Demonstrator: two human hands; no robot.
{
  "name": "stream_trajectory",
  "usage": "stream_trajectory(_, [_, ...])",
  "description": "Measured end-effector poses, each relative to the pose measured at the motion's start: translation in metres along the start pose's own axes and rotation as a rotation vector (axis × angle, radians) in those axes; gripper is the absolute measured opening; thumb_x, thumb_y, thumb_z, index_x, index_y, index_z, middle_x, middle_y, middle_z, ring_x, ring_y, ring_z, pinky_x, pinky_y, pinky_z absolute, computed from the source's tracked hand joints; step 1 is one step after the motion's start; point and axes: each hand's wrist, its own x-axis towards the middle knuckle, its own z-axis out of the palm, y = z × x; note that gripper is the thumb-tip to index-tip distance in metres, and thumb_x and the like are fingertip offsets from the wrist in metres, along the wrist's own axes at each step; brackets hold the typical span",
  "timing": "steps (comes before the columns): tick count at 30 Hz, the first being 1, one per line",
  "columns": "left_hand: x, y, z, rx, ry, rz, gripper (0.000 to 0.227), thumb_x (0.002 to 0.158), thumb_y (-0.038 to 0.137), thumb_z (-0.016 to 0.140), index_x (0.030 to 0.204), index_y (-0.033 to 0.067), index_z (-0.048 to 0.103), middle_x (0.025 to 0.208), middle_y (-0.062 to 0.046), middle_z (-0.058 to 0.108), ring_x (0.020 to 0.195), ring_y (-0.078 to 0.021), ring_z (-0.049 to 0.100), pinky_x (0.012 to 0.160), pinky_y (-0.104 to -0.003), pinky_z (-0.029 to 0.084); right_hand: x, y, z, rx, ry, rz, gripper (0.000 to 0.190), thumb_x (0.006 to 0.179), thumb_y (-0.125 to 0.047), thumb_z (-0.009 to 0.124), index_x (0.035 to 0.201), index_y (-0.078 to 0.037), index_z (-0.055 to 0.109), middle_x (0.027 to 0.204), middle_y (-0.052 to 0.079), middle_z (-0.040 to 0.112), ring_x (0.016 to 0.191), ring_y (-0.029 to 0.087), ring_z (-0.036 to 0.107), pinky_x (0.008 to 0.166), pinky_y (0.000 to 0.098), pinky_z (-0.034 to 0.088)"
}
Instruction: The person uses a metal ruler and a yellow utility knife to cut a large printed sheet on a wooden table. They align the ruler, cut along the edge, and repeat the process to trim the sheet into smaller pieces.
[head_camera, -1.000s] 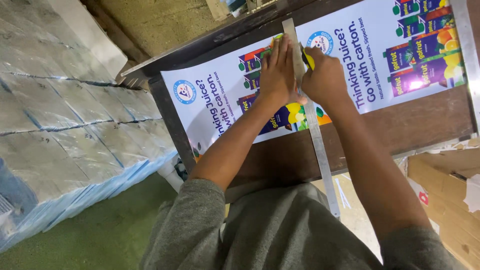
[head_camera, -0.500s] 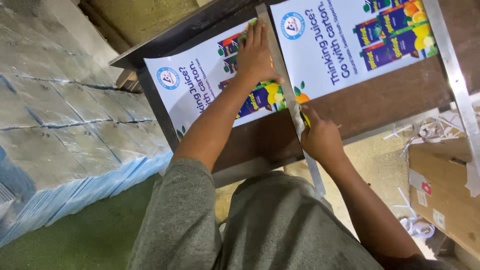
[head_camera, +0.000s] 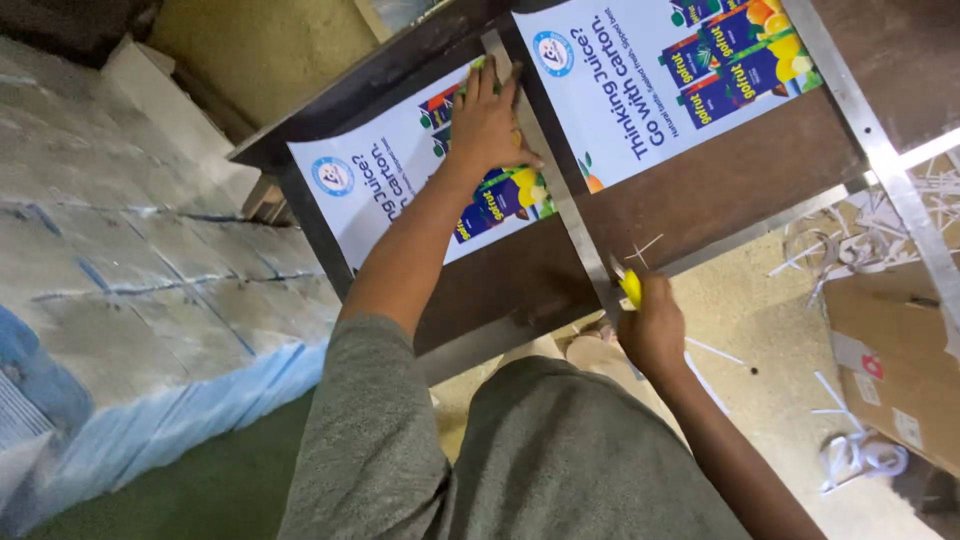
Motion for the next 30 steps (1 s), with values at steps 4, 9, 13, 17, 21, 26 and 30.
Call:
stream_trajectory(4, [-0.015, -0.010, 0.007, -0.060, 0.077, 0.088, 0.140, 0.070, 0.096, 0.084, 0.170, 0.0252, 0.016, 0.173, -0.023, 0.001, 0.160, -0.0443, 0.007, 0.124, -0.068, 0.019, -0.024, 0.008, 0.017, -0.070, 0.214, -0.028, 0.041, 0.086, -0.023, 0.081, 0.115, -0.001, 0.064, 0.112, 0.018, 0.066, 0.102, 0.041, 0.063, 0.081, 0.0502, 0.052])
stream_trajectory(9, [-0.026, -0.031, 0.029, -0.086, 0.322, 0.152, 0.107, 0.089, 0.096, 0.055, 0.169, 0.0340, 0.022, 0.175, -0.015, 0.017, 0.162, -0.0388, 0.022, 0.122, -0.064, 0.032, -0.030, 0.012, 0.045, -0.124, 0.189, 0.098, 0.046, 0.081, -0.040, 0.090, 0.110, -0.007, 0.074, 0.090, 0.011, 0.072, 0.087, 0.034, 0.066, 0.069, 0.0473, 0.053])
stream_trajectory(13, [-0.027, -0.030, 0.028, -0.107, 0.376, 0.113, 0.100, 0.092, 0.090, 0.061, 0.169, 0.0382, 0.023, 0.176, -0.011, 0.021, 0.164, -0.0342, 0.025, 0.126, -0.058, 0.032, -0.025, 0.005, 0.045, -0.025, 0.164, 0.175, 0.042, 0.085, -0.041, 0.087, 0.107, -0.007, 0.075, 0.086, 0.009, 0.074, 0.070, 0.027, 0.069, 0.063, 0.0402, 0.051])
stream_trajectory(17, [-0.028, -0.029, 0.025, -0.121, 0.391, 0.110, 0.101, 0.089, 0.091, 0.064, 0.167, 0.0369, 0.028, 0.175, -0.011, 0.026, 0.162, -0.0333, 0.029, 0.127, -0.056, 0.033, -0.016, 0.007, 0.038, 0.080, 0.031, 0.368, 0.039, 0.088, -0.041, 0.084, 0.102, -0.006, 0.073, 0.077, 0.011, 0.069, 0.064, 0.022, 0.058, 0.065, 0.0377, 0.044])
stream_trajectory(21, [-0.025, -0.027, 0.017, -0.171, 0.385, 0.073, 0.119, 0.085, 0.093, 0.057, 0.167, 0.0137, 0.026, 0.175, -0.009, 0.027, 0.165, -0.0282, 0.022, 0.134, -0.052, 0.022, -0.002, 0.003, 0.033, 0.161, -0.045, 0.485, 0.034, 0.087, -0.036, 0.081, 0.087, -0.006, 0.065, 0.067, 0.009, 0.056, 0.063, 0.019, 0.044, 0.061, 0.0380, 0.037])
stream_trajectory(26, [-0.026, -0.025, 0.016, -0.122, 0.353, 0.065, 0.119, 0.087, 0.093, 0.054, 0.167, 0.0099, 0.025, 0.176, -0.008, 0.026, 0.165, -0.0267, 0.022, 0.137, -0.049, 0.020, 0.000, -0.008, 0.027, 0.176, -0.090, 0.598, 0.030, 0.087, -0.034, 0.081, 0.089, -0.008, 0.066, 0.068, 0.008, 0.059, 0.063, 0.017, 0.045, 0.061, 0.0372, 0.038])
stream_trajectory(30, [-0.024, -0.024, 0.013, -0.139, 0.354, 0.059, 0.116, 0.088, 0.092, 0.056, 0.168, 0.0126, 0.028, 0.176, -0.006, 0.026, 0.166, -0.0251, 0.022, 0.136, -0.049, 0.022, -0.004, 0.005, 0.035, 0.208, -0.079, 0.572, 0.031, 0.088, -0.034, 0.082, 0.086, -0.010, 0.062, 0.067, 0.004, 0.052, 0.065, 0.016, 0.040, 0.061, 0.0362, 0.035])
